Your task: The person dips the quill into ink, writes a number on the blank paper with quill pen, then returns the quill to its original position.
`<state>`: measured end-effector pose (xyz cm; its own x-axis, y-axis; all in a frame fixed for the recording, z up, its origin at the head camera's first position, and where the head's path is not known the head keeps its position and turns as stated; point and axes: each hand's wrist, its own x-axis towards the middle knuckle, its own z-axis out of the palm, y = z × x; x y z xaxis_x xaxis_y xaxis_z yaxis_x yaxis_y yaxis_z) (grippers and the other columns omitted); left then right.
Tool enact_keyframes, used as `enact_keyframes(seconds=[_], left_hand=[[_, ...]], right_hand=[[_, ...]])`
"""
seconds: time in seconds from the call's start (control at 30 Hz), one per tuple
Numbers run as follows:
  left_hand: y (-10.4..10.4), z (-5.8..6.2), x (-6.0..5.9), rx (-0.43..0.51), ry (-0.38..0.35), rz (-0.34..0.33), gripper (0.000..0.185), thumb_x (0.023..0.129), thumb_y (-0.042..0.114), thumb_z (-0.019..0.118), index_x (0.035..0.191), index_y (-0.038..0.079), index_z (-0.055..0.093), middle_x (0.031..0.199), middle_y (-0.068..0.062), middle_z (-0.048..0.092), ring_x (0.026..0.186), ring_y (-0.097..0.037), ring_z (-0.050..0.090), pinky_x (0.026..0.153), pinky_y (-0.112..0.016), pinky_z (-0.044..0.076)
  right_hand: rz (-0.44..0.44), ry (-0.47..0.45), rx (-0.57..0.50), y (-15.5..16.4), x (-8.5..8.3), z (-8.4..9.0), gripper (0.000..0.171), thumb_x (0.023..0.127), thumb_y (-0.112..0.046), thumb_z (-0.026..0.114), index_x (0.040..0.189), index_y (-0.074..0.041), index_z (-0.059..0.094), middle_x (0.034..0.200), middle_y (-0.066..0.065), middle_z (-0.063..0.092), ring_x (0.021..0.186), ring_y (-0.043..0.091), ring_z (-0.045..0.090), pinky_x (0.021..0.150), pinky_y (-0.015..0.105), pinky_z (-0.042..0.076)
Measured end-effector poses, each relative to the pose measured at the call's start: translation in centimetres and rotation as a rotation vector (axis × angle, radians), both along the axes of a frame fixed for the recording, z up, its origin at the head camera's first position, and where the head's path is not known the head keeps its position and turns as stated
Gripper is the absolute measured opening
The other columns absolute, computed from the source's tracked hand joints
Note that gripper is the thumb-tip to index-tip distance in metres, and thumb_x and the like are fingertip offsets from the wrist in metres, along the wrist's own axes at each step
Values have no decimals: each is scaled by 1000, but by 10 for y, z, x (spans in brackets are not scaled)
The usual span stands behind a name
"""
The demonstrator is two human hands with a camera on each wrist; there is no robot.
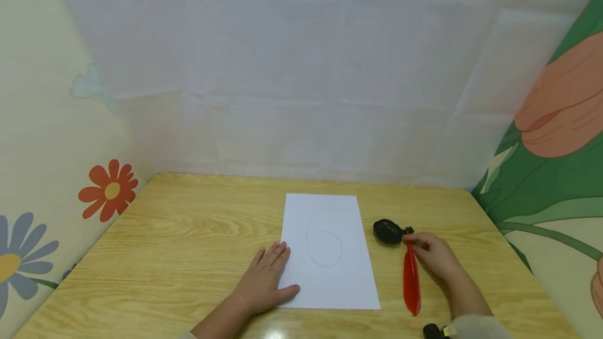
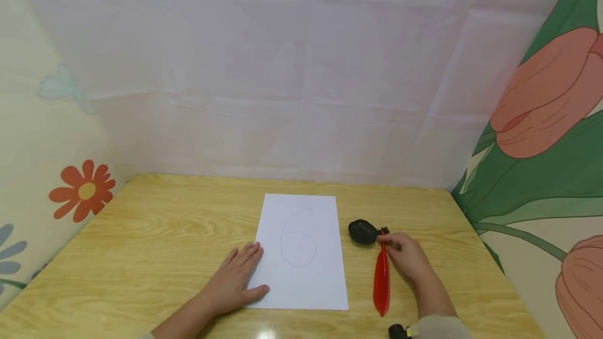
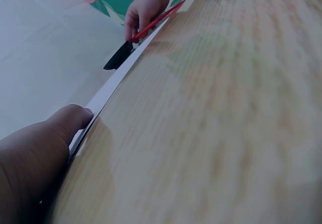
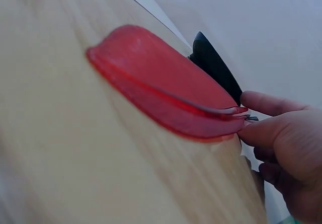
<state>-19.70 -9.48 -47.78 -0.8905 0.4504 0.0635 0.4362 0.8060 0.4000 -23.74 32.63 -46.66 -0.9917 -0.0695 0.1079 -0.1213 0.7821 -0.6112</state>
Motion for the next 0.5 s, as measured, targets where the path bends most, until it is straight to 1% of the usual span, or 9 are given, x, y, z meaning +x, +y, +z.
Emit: enact_keyframes(seconds=[0.07,0.13,0.17,0.23,0.3,0.33,0.4,0.43,0.5], left_hand=[[0,0,0,-1,1,0,90,88,61,55,148,-3,37,158,-18,32,149,-35,25,122,-56,15],[0,0,0,-2,3,1,90,88,61,55,148,-3,37,158,-18,32,149,-34,24,122,-56,15],[0,0,0,-3,3,1,90,88,62,55,148,-3,37,158,-18,32,150,-34,24,122,-56,15],[0,0,0,1,3,1,90,88,61,56,148,-3,36,159,-18,31,150,-34,24,122,-56,15],[0,0,0,5,6,0,91,88,61,56,149,-3,35,159,-18,29,150,-34,24,122,-56,16],[0,0,0,10,9,-1,92,87,61,56,149,-3,34,160,-18,29,150,-34,24,122,-56,16],[0,-1,0,21,15,1,93,87,61,57,150,-3,33,161,-18,26,150,-34,23,121,-57,17],[0,-1,0,29,18,1,93,87,60,58,150,-3,32,161,-18,25,150,-34,23,121,-57,17],[0,-2,-2,49,25,5,92,88,58,58,151,-3,31,161,-19,24,150,-34,23,121,-58,17]], right_hand=[[-10,5,-8,1,1,0,25,91,-2,61,114,-5,71,119,22,66,109,39,62,92,52,51],[-40,1,-21,2,2,1,25,92,-5,62,116,-4,71,116,20,67,103,34,64,88,46,52],[-65,-4,-34,3,3,1,25,93,-7,62,116,-4,70,113,19,68,99,30,64,85,41,53],[-121,-27,-105,3,5,4,26,95,-11,61,119,-4,69,104,15,67,89,19,61,76,32,52],[-173,-26,-185,2,8,8,29,96,-15,61,122,-3,66,98,6,65,83,8,55,69,24,49],[-192,-16,-225,1,10,11,30,97,-17,60,123,-2,66,97,2,64,81,4,53,67,22,49],[-195,20,-295,-4,12,17,33,98,-19,60,125,0,63,97,-4,63,79,-1,51,66,19,49],[-191,49,-307,-8,13,21,34,98,-19,60,125,1,63,97,-7,64,80,-5,51,67,17,49],[-172,93,-324,-18,13,27,34,98,-18,60,125,2,63,101,-7,66,82,-8,52,71,15,48]])
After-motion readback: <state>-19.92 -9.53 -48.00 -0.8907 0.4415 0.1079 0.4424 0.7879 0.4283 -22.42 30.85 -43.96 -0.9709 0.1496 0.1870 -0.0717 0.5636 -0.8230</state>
